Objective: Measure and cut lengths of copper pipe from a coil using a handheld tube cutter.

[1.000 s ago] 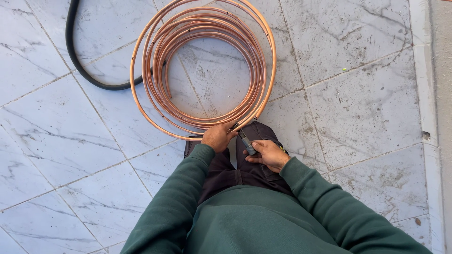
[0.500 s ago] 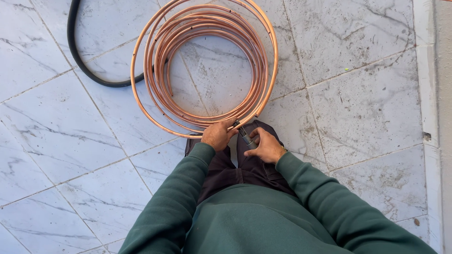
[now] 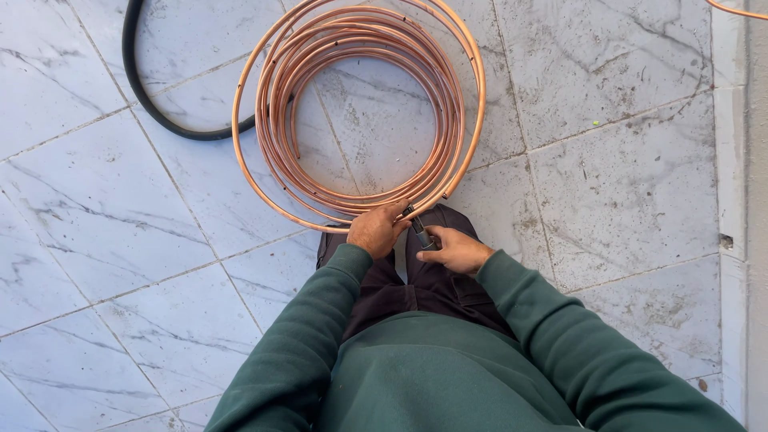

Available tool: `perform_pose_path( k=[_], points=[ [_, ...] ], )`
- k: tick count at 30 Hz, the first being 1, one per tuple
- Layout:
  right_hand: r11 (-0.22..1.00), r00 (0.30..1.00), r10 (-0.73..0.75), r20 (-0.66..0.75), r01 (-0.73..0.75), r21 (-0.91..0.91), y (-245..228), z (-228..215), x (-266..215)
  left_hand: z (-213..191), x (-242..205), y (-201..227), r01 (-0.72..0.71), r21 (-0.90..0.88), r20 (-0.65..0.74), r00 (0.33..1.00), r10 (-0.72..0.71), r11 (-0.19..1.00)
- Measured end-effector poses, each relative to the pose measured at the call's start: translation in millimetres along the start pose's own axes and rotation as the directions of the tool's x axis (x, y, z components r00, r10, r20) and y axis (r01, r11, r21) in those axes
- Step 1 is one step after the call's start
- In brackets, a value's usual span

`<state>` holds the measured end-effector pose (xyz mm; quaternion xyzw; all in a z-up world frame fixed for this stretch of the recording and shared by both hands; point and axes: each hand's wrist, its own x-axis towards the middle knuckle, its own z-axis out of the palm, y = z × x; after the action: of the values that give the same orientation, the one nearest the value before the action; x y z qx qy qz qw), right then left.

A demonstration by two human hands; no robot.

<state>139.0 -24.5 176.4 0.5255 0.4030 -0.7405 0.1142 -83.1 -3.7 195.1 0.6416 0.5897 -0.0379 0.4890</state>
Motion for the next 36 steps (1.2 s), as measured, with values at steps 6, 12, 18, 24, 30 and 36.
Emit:
perform_pose_path(
  k=[6,12,18,24,30,36],
  points=[
    [0.986,0.997,0.057,-0.053,-0.065,-0.151,-40,1,-21,9,1,-12,-0.056,-0.024,-0.047,0.997,0.054,0.998],
    [0.980,0.997,-0.066,0.049,0.056,0.190,29,-8,12,-9,-3,-1,0.010,-0.030,0.006,1.000,-0.009,1.000],
    [0.964,0.996,0.024,-0.088,-0.047,-0.260,-34,7,-21,10,1,-14,-0.027,-0.048,-0.056,0.998,0.025,0.998],
    [0.983,0.998,-0.056,0.018,0.052,0.175,20,-2,9,9,-1,-18,-0.026,-0.072,-0.071,0.997,0.021,0.997],
    [0.996,0.997,-0.067,-0.044,0.064,-0.064,-14,12,-7,12,-2,-19,-0.038,-0.063,-0.077,0.996,0.033,0.997],
    [0.999,1.000,0.013,-0.020,-0.014,-0.045,-45,9,-21,-4,-3,-1,0.022,-0.059,-0.010,1.000,-0.023,0.998]
  ],
)
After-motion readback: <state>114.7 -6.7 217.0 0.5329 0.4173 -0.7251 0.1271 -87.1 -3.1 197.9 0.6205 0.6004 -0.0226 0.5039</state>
